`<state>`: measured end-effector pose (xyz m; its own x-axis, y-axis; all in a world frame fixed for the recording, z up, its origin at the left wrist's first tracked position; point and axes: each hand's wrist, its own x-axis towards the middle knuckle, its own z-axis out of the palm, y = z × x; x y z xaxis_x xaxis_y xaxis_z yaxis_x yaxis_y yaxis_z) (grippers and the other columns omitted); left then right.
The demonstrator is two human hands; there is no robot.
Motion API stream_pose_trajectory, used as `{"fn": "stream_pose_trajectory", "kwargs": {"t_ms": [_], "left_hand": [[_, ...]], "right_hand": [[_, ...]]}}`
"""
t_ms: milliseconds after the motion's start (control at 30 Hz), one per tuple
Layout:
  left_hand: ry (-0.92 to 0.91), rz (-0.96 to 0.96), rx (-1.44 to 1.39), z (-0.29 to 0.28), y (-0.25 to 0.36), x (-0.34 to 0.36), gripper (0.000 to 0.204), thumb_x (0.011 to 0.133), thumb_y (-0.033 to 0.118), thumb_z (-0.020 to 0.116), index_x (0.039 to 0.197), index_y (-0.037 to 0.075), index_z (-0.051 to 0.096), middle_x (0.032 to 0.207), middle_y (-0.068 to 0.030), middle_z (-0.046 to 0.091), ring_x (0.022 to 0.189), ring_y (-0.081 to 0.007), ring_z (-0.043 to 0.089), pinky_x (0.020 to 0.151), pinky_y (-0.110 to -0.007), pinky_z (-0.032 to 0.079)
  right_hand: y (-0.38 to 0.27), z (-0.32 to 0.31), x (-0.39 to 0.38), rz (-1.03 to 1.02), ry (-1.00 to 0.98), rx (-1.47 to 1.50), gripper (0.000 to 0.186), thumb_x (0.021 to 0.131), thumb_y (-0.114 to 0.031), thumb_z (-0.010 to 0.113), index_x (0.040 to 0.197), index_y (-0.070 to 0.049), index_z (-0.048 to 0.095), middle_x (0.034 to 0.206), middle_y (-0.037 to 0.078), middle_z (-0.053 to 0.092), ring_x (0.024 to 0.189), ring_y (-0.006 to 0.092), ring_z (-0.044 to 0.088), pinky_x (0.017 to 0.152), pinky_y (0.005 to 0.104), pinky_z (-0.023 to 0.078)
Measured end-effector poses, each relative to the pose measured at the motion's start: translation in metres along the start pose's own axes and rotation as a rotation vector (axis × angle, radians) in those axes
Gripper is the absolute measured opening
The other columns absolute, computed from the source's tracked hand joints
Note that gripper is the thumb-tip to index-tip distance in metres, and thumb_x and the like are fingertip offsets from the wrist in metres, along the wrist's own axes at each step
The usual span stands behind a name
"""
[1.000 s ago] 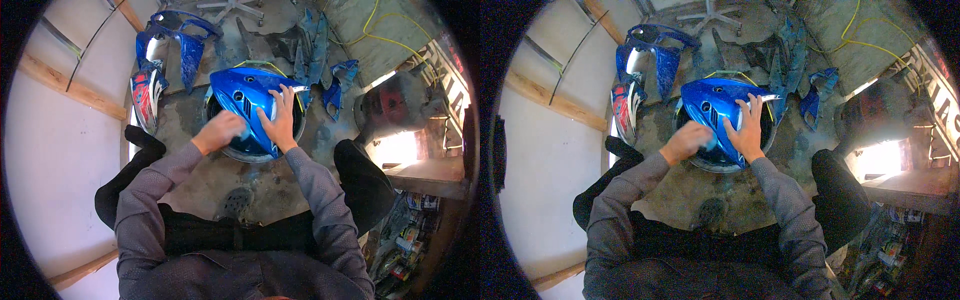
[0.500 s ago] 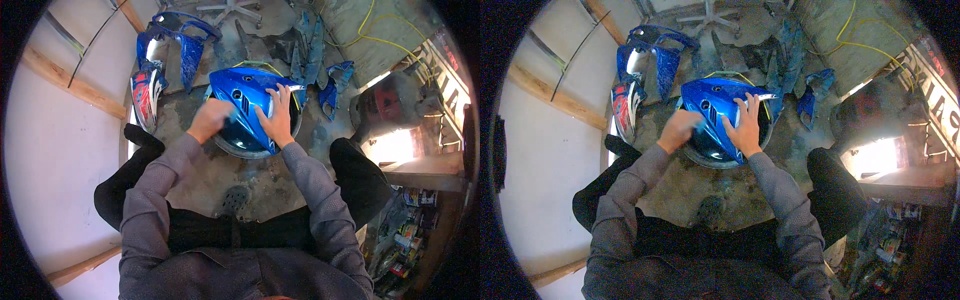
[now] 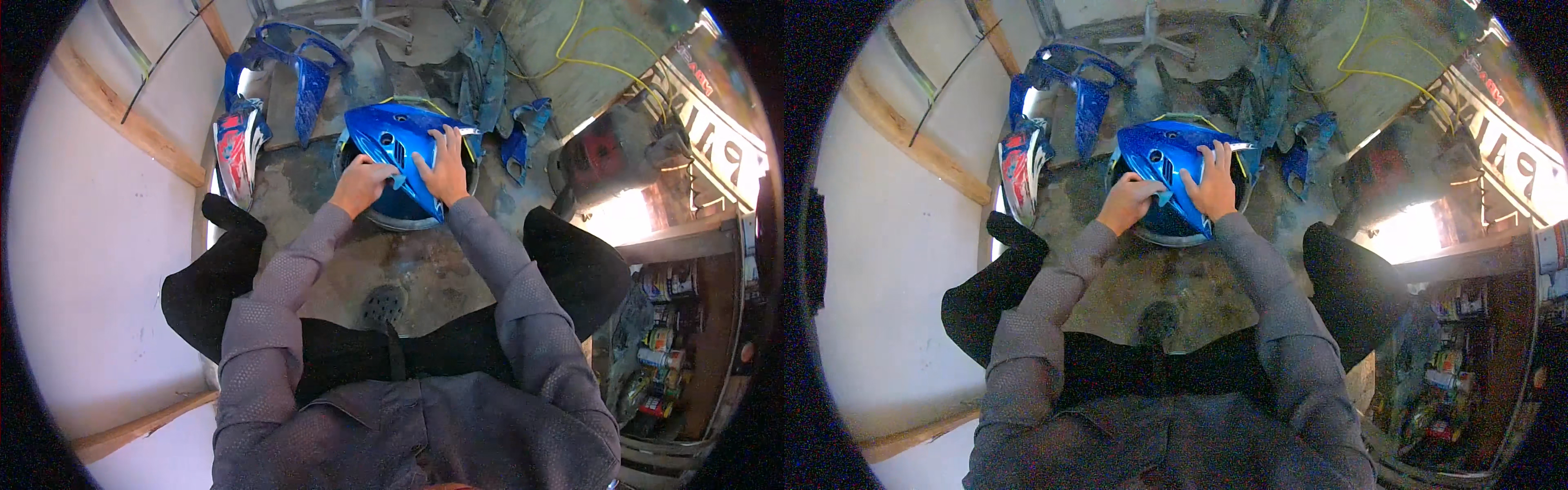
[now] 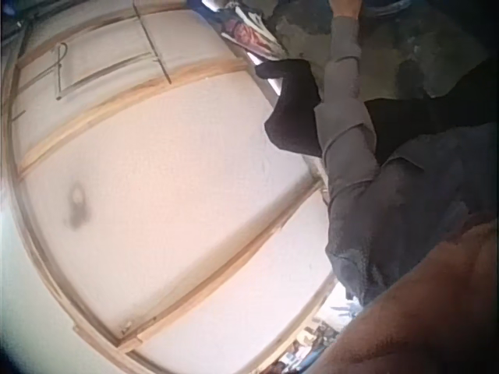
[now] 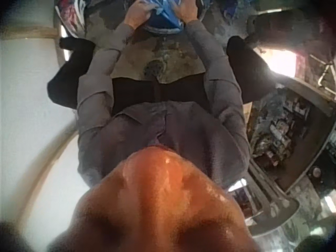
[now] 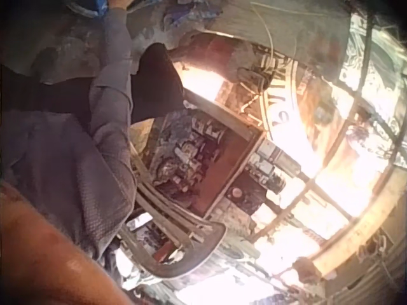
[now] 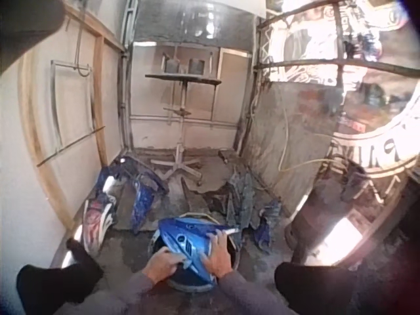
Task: The person holds a motorcycle fairing over a bucket and sands its surface using a sanding sponge.
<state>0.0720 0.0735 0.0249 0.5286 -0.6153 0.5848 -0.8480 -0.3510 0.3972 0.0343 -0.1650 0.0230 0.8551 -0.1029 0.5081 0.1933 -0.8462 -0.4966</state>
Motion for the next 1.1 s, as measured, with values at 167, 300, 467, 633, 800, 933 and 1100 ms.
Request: {"fn": "stream_pose_trajectory", "kwargs": {"t_ms": [167, 300, 467, 633, 800, 933, 1100], "left_hand": [[0.043, -0.061, 0.108, -0.018, -0.023, 0.005, 0.022, 0.087, 0.002, 0.068, 0.105, 0.013, 0.076, 0.098, -0.0057, 0.078, 0.090, -0.0269, 0.073, 0.089, -0.038, 0.051], [0.019, -0.002, 0.037, -0.010, 0.000, 0.004, 0.020, 0.086, -0.001, 0.065, 0.101, 0.012, 0.070, 0.092, -0.0046, 0.073, 0.093, -0.0275, 0.072, 0.090, -0.038, 0.051], [-0.137, 0.066, -0.038, -0.004, 0.006, -0.003, 0.034, 0.083, -0.005, 0.067, 0.110, 0.013, 0.073, 0.109, -0.0034, 0.077, 0.099, -0.0261, 0.072, 0.092, -0.038, 0.051], [0.043, -0.032, 0.075, -0.012, -0.013, 0.004, 0.034, 0.083, -0.004, 0.067, 0.112, 0.014, 0.071, 0.108, -0.0020, 0.077, 0.097, -0.0251, 0.072, 0.088, -0.037, 0.050], [-0.169, 0.134, -0.062, 0.000, 0.015, -0.002, 0.040, 0.080, -0.004, 0.063, 0.116, 0.011, 0.071, 0.119, -0.0097, 0.076, 0.112, -0.0327, 0.073, 0.100, -0.044, 0.057], [-0.018, -0.053, 0.012, -0.021, -0.016, 0.004, 0.034, 0.085, -0.004, 0.062, 0.113, 0.008, 0.075, 0.115, -0.0134, 0.078, 0.105, -0.0364, 0.075, 0.090, -0.047, 0.061], [-0.064, -0.082, -0.088, 0.001, 0.004, -0.011, 0.041, 0.078, -0.007, 0.064, 0.115, 0.008, 0.075, 0.121, -0.0134, 0.078, 0.115, -0.0342, 0.074, 0.099, -0.044, 0.061]], "right_hand": [[-0.004, 0.001, 0.001, -0.006, 0.023, 0.002, 0.071, 0.094, -0.043, 0.076, 0.149, -0.006, 0.051, 0.165, 0.030, 0.035, 0.159, 0.0512, 0.024, 0.124, 0.0553, 0.037], [-0.001, -0.002, -0.004, 0.027, 0.041, 0.022, 0.071, 0.092, -0.039, 0.077, 0.148, -0.003, 0.052, 0.165, 0.030, 0.035, 0.160, 0.0512, 0.022, 0.124, 0.0546, 0.038], [-0.009, -0.004, -0.003, 0.043, 0.026, 0.104, 0.070, 0.094, -0.039, 0.077, 0.149, -0.003, 0.051, 0.165, 0.028, 0.036, 0.159, 0.0516, 0.023, 0.128, 0.0567, 0.030], [-0.007, -0.006, 0.000, 0.047, 0.023, 0.070, 0.069, 0.094, -0.038, 0.076, 0.148, -0.003, 0.052, 0.165, 0.028, 0.035, 0.160, 0.0509, 0.023, 0.126, 0.0560, 0.033], [-0.004, -0.007, 0.000, 0.067, -0.007, 0.058, 0.069, 0.094, -0.038, 0.076, 0.148, -0.003, 0.052, 0.165, 0.028, 0.034, 0.160, 0.0505, 0.022, 0.125, 0.0559, 0.035], [-0.008, -0.007, 0.003, 0.049, -0.026, 0.060, 0.070, 0.093, -0.037, 0.077, 0.147, -0.001, 0.051, 0.163, 0.030, 0.035, 0.159, 0.0532, 0.022, 0.124, 0.0567, 0.036], [-0.010, -0.005, 0.001, 0.080, -0.010, 0.073, 0.070, 0.092, -0.035, 0.078, 0.145, 0.001, 0.050, 0.161, 0.033, 0.035, 0.158, 0.0554, 0.021, 0.124, 0.0581, 0.035]]}}
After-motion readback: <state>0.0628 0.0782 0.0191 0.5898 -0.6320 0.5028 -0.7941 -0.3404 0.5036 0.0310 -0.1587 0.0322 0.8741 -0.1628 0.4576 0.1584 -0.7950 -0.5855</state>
